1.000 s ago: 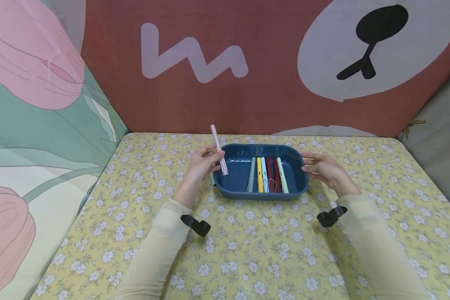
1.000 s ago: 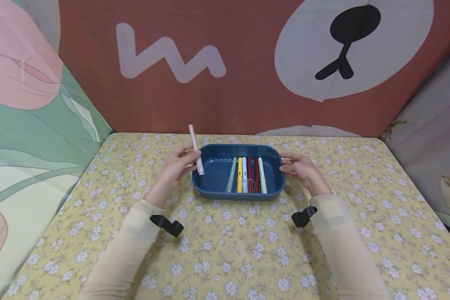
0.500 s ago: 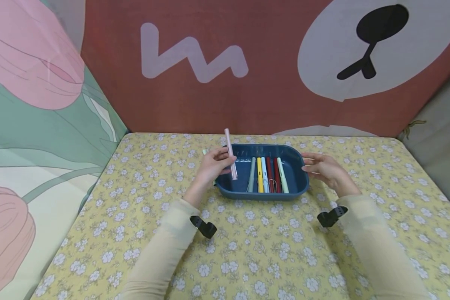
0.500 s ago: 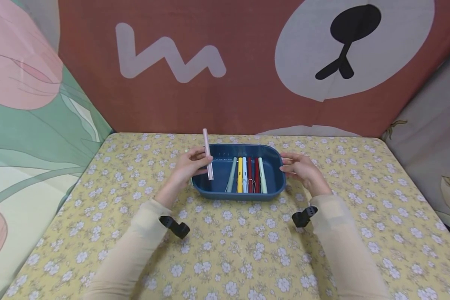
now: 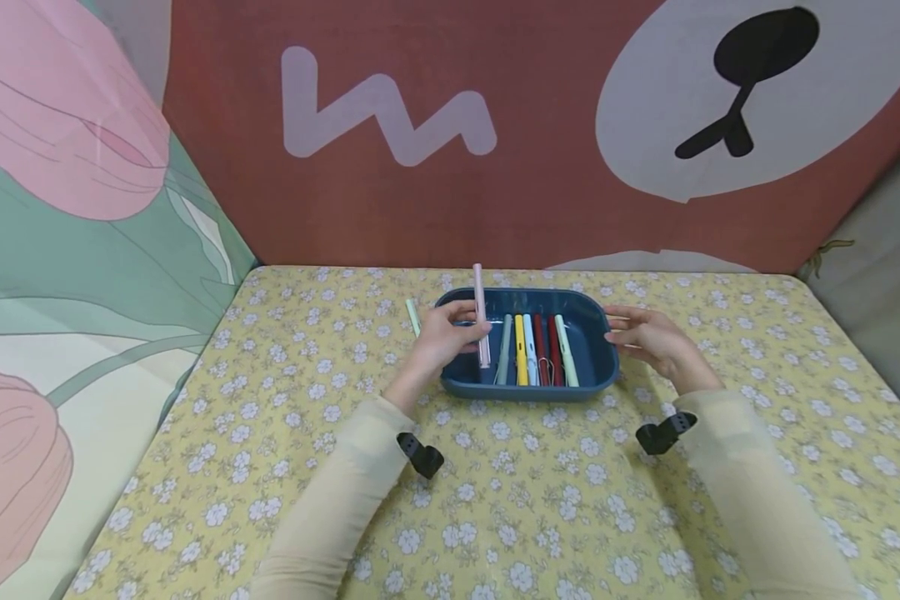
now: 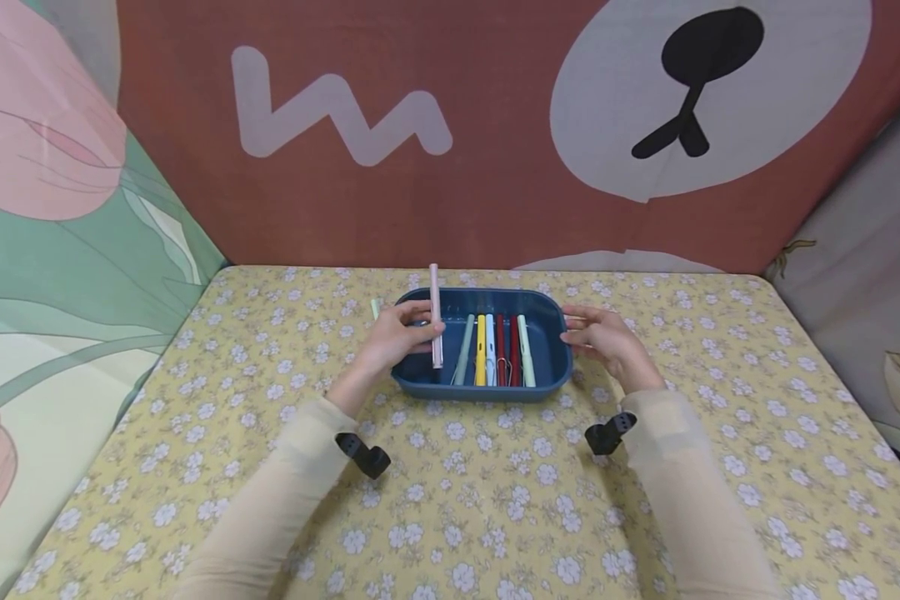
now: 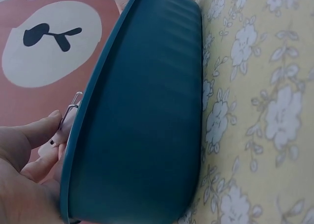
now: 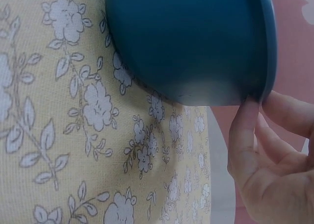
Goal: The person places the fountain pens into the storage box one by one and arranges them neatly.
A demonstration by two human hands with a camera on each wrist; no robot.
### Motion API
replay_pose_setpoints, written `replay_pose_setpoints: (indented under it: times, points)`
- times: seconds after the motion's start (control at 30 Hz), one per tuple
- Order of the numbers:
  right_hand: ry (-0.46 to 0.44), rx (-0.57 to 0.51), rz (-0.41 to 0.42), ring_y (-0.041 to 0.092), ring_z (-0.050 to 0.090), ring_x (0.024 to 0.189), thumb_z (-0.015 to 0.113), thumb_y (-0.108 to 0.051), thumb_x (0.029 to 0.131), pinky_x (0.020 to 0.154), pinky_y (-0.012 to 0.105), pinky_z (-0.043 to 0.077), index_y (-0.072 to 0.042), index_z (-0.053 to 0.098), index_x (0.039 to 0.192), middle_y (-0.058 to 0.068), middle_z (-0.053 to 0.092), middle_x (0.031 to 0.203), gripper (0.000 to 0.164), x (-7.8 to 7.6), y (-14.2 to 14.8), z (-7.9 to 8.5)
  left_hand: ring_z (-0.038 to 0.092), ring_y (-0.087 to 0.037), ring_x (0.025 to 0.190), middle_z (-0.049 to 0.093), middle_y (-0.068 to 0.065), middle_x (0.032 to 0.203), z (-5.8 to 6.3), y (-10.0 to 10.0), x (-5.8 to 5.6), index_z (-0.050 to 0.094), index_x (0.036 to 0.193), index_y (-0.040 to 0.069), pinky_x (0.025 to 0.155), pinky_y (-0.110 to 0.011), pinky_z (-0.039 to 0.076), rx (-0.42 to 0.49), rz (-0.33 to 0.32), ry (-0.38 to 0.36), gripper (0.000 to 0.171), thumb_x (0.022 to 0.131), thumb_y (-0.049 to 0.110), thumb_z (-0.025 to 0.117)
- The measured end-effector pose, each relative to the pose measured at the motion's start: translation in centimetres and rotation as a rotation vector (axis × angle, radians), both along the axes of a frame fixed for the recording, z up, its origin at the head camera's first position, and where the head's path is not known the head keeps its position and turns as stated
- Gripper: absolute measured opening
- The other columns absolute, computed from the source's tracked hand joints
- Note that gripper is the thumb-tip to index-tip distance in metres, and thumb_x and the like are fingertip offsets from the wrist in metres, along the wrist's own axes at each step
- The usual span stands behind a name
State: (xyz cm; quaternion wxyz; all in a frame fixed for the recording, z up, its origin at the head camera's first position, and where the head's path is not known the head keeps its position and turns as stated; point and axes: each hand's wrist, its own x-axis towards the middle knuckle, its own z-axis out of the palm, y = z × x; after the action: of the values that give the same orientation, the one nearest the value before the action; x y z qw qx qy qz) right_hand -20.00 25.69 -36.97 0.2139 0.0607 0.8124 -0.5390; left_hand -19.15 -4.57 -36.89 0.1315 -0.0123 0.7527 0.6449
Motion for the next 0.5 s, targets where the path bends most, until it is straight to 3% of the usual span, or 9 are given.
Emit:
replay_pose_setpoints:
  times: [0.5]
  points:
    - [-0.002, -0.007, -0.016, -0.011, 0.053, 0.085, 0.052, -0.013, 0.099, 0.078, 0.010, 0.052, -0.009, 0.022, 0.153, 0.022, 0.029, 0.153, 0.062, 0.0, -0.1, 0.0, 0.065, -0.032, 0.104, 0.055, -0.016, 0.128, -0.2, 1.6, 0.1, 0.050, 0.138, 0.006, 0.082, -0.031, 0.061, -0.041, -0.036, -0.018, 0.051, 0.089, 0.008, 0.066]
